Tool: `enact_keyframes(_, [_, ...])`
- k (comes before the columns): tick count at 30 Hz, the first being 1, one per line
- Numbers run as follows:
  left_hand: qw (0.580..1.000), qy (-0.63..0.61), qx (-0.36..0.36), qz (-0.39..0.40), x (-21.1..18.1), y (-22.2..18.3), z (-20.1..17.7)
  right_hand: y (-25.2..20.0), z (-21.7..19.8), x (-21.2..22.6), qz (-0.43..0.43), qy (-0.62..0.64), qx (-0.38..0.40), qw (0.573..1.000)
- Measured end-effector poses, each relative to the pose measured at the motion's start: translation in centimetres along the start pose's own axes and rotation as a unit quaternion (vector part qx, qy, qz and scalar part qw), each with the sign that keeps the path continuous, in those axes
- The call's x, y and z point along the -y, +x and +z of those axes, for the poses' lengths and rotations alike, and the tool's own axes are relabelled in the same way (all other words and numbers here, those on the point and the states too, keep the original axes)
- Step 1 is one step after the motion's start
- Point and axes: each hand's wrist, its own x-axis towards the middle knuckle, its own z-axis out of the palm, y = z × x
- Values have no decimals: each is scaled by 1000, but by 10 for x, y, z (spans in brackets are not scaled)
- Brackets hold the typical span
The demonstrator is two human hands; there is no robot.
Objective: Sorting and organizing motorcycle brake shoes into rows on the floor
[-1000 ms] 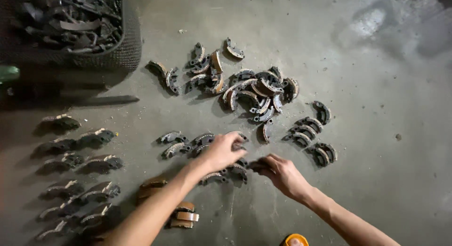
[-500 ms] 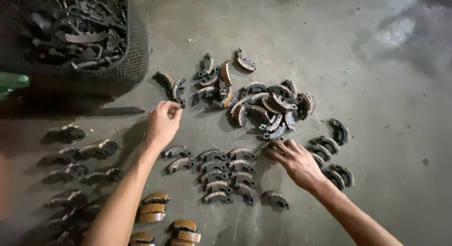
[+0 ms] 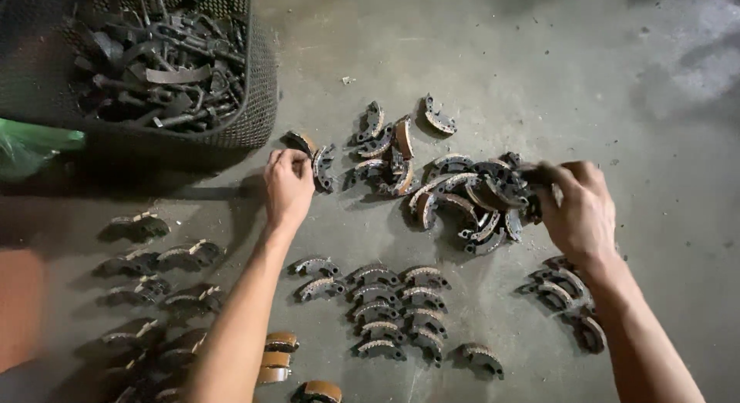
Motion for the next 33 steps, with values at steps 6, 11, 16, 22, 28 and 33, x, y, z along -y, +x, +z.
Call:
enact_keyframes(6, [981, -26, 113, -153, -9, -8, 28, 11, -9, 18, 51, 23, 230, 971])
enact_keyframes(11, [926, -211, 67, -307, 47, -4, 63, -20, -7, 36, -19, 96, -50, 994])
enact_keyframes(16, [718, -586, 186, -326, -76, -49, -20, -20, -22, 102, -2, 256, -11, 967])
enact_keyframes(22, [760, -495, 302, -294, -177, -96, -8, -20, -31, 141, -46, 309, 108, 944])
enact_keyframes(28, [889, -176, 412, -88, -115, -100, 10, -76, -35, 93, 28, 269, 230, 935])
enact_keyframes(33, [990, 10, 127, 64, -30, -35, 60, -127, -57, 48, 87, 222, 348, 907])
